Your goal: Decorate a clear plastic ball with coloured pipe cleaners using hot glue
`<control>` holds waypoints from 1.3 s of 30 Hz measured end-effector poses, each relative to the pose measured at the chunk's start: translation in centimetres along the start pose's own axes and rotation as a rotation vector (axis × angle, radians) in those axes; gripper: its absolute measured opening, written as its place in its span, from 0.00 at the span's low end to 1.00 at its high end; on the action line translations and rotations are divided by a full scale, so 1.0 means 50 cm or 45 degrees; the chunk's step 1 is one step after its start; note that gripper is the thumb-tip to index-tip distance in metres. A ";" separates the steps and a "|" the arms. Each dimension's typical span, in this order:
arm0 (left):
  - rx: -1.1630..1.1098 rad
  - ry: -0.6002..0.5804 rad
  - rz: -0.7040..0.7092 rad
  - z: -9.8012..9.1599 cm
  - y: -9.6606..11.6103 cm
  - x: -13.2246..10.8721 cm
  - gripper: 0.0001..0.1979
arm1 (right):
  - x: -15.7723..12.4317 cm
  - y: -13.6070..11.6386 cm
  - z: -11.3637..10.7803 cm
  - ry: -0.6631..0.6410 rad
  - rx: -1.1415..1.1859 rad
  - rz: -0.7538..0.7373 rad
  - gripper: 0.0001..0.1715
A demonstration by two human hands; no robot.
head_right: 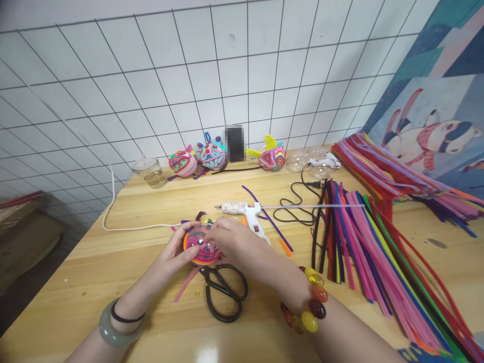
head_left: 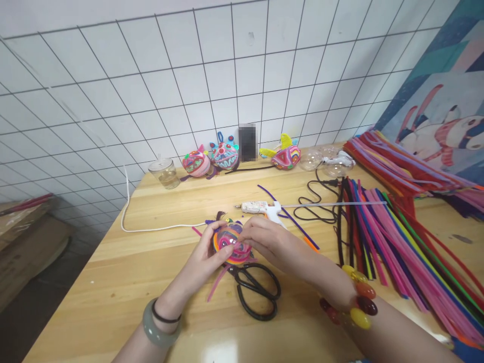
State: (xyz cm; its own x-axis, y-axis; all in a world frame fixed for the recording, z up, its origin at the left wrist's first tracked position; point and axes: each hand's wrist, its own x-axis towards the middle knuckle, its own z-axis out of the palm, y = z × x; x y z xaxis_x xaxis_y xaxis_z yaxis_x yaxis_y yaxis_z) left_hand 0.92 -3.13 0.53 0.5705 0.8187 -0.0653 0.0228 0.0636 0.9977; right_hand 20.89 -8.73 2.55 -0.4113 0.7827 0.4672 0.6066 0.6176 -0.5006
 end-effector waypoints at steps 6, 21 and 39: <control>0.006 -0.001 0.019 0.000 -0.003 -0.001 0.24 | 0.004 -0.006 -0.003 -0.029 0.011 0.025 0.13; 0.005 0.087 0.088 -0.010 -0.020 0.002 0.20 | 0.003 0.016 0.008 0.264 0.088 0.156 0.12; -0.244 0.151 0.097 -0.011 -0.033 0.009 0.22 | 0.010 -0.016 0.023 0.253 -0.164 0.011 0.17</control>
State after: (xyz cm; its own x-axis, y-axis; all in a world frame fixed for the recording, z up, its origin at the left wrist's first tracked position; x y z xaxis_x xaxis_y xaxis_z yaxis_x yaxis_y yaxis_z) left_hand 0.69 -2.56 -1.17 0.4642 0.8857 -0.0028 -0.1794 0.0971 0.9790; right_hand 19.43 -8.75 2.35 -0.2716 0.7495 0.6037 0.6967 0.5859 -0.4140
